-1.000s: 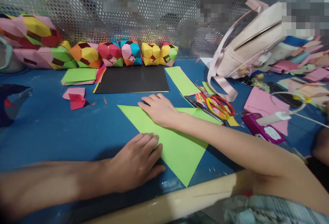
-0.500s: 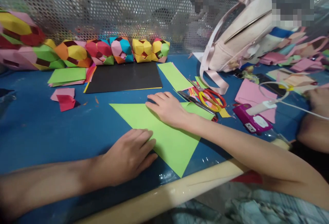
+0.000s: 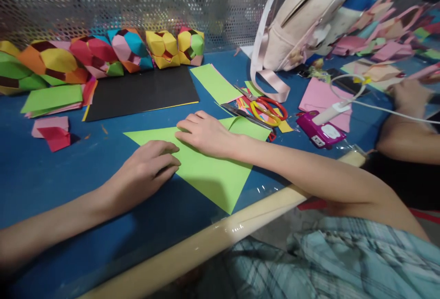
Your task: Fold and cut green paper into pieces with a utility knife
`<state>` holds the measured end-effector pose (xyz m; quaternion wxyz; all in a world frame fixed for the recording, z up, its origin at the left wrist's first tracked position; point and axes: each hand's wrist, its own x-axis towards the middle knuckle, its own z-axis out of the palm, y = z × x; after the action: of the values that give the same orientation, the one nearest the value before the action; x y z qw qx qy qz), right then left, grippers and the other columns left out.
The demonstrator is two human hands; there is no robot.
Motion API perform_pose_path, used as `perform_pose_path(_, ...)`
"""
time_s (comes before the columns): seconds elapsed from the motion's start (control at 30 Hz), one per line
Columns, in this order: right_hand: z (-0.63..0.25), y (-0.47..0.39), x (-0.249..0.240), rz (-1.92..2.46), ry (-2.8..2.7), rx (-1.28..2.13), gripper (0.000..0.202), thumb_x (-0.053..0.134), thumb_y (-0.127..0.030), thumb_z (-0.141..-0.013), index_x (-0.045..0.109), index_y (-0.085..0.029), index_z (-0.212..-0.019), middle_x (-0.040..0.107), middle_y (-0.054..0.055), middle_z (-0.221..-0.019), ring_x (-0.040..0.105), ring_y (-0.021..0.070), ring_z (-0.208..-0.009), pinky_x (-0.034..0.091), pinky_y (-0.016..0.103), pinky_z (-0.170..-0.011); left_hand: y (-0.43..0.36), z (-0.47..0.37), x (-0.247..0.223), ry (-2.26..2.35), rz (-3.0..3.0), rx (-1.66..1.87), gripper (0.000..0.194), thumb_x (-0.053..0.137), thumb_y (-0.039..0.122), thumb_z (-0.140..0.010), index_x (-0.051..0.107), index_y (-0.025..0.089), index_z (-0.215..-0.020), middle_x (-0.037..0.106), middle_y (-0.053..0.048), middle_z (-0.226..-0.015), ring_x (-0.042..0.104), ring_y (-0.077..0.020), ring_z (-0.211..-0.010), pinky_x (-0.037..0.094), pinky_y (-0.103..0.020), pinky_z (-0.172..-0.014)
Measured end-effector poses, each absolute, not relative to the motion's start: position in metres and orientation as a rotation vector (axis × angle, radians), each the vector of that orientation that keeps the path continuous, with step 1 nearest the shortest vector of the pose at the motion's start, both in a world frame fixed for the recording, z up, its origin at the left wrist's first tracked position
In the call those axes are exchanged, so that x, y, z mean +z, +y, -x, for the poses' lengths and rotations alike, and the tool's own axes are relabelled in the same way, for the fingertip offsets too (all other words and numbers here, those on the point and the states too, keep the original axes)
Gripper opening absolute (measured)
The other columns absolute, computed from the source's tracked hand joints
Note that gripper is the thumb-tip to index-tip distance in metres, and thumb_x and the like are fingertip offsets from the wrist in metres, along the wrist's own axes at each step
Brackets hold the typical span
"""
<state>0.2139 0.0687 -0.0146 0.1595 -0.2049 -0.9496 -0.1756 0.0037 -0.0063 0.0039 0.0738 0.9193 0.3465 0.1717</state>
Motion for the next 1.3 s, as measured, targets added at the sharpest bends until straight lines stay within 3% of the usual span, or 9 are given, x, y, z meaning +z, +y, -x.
perform_pose_path(0.53,-0.202,0.062,-0.019,0.709,-2.74,-0.381,0.029,0.041,-0.011,-0.097,0.064,-0.006,-0.114,0.066,0.017,-0.124,0.06,0.0269,-0.11,0.042,0.043,-0.09,-0.012,-0.01,0.006,1.191,-2.894,0.252,0.012,0.059,0.023,-0.089,0.066,0.014,-0.092,0.065,-0.014,-0.101,0.061,-0.0286,-0.098,0.055,-0.042,-0.079)
perform_pose_path(0.8,-0.245,0.059,-0.014,0.91,-2.772,-0.436,0.039,0.042,-0.004,-0.089,0.062,-0.006,-0.123,0.063,0.017,-0.129,0.057,0.0294,-0.122,0.035,0.053,-0.105,-0.012,-0.009,0.005,1.183,-2.897,0.271,0.012,0.059,0.023,-0.089,0.066,0.014,-0.091,0.064,-0.015,-0.1,0.062,-0.0294,-0.098,0.056,-0.042,-0.078)
perform_pose_path(1.3,-0.304,0.046,-0.013,1.329,-2.702,-0.516,0.044,0.033,-0.002,-0.088,0.067,-0.006,-0.117,0.062,0.02,-0.128,0.054,0.0345,-0.126,0.028,0.067,-0.108,-0.013,-0.007,0.005,1.159,-2.919,0.294,0.013,0.056,0.026,-0.092,0.065,0.016,-0.09,0.064,-0.013,-0.098,0.06,-0.0275,-0.097,0.054,-0.038,-0.074)
